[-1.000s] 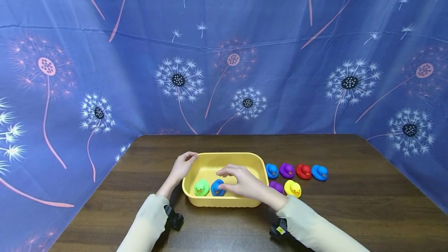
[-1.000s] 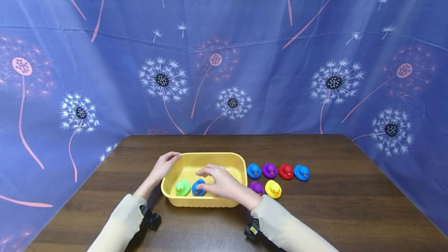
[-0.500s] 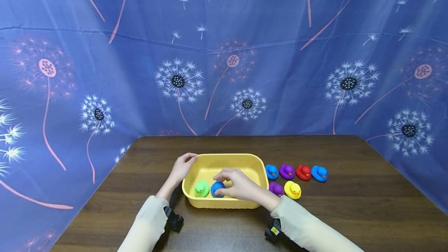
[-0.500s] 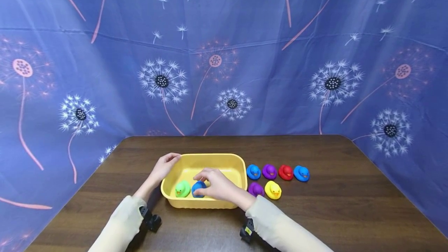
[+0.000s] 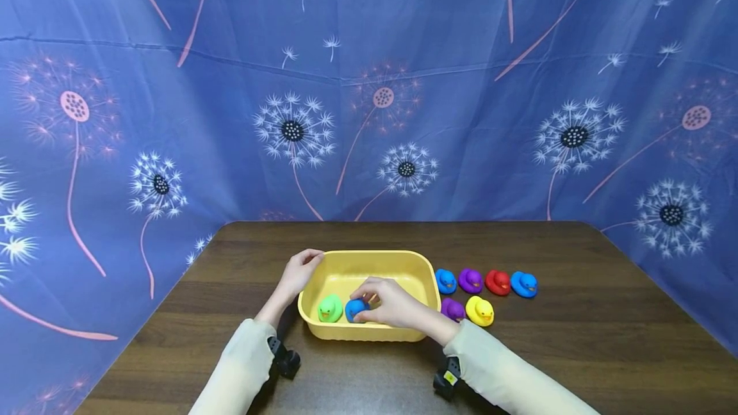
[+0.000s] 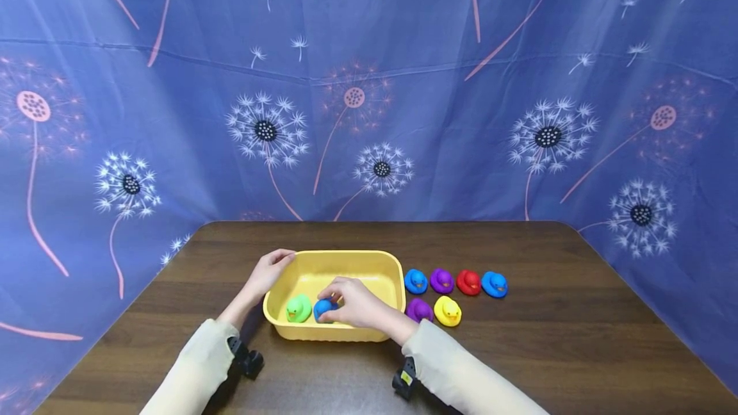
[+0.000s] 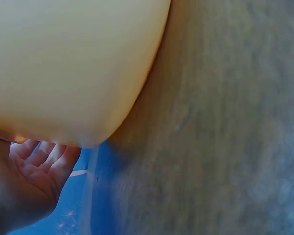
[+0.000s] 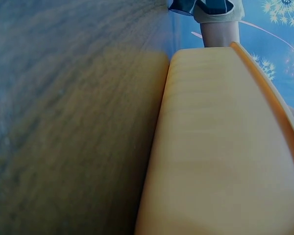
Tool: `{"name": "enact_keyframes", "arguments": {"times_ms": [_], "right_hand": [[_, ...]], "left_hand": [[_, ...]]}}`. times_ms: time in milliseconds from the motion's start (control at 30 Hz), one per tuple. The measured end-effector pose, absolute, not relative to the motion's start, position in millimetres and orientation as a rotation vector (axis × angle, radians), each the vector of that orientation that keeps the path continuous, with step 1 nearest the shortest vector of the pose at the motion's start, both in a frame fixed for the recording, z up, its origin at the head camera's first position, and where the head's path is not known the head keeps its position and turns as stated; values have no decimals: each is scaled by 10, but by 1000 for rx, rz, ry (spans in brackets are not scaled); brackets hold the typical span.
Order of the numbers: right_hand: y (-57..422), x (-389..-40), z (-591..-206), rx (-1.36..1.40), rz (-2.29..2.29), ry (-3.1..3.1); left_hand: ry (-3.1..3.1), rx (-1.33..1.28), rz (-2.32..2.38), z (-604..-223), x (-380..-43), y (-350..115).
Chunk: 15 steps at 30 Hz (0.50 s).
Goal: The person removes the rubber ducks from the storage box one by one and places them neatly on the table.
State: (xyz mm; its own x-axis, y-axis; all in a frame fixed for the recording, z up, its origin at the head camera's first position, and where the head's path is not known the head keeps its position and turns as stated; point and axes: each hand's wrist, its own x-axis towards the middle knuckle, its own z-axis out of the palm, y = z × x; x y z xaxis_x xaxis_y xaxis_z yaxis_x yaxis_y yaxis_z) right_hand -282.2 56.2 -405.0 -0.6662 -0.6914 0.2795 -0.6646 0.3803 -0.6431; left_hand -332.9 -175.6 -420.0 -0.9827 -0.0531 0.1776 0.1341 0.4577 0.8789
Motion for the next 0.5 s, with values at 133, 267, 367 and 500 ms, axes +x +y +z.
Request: {"name": "enact_keyframes", "arguments": {"times_ms": [133, 267, 367, 500], "right_hand": [[554, -2829, -4042, -1231, -1185, 2586], [554, -2842, -4045, -1218, -1183, 2598], [560, -2846, -4057, -1228, -1169, 2607], [571, -2844, -4073, -1252, -1158, 2617]], "left_hand": [[-2522, -74, -1537, -4189, -3335, -1759], [-2525, -78, -1521, -4176, -3330, -1756], [-2533, -71, -1527, -4184, -3326, -1754], [-2534, -59, -1547, -4196, -3328, -1749]]}}
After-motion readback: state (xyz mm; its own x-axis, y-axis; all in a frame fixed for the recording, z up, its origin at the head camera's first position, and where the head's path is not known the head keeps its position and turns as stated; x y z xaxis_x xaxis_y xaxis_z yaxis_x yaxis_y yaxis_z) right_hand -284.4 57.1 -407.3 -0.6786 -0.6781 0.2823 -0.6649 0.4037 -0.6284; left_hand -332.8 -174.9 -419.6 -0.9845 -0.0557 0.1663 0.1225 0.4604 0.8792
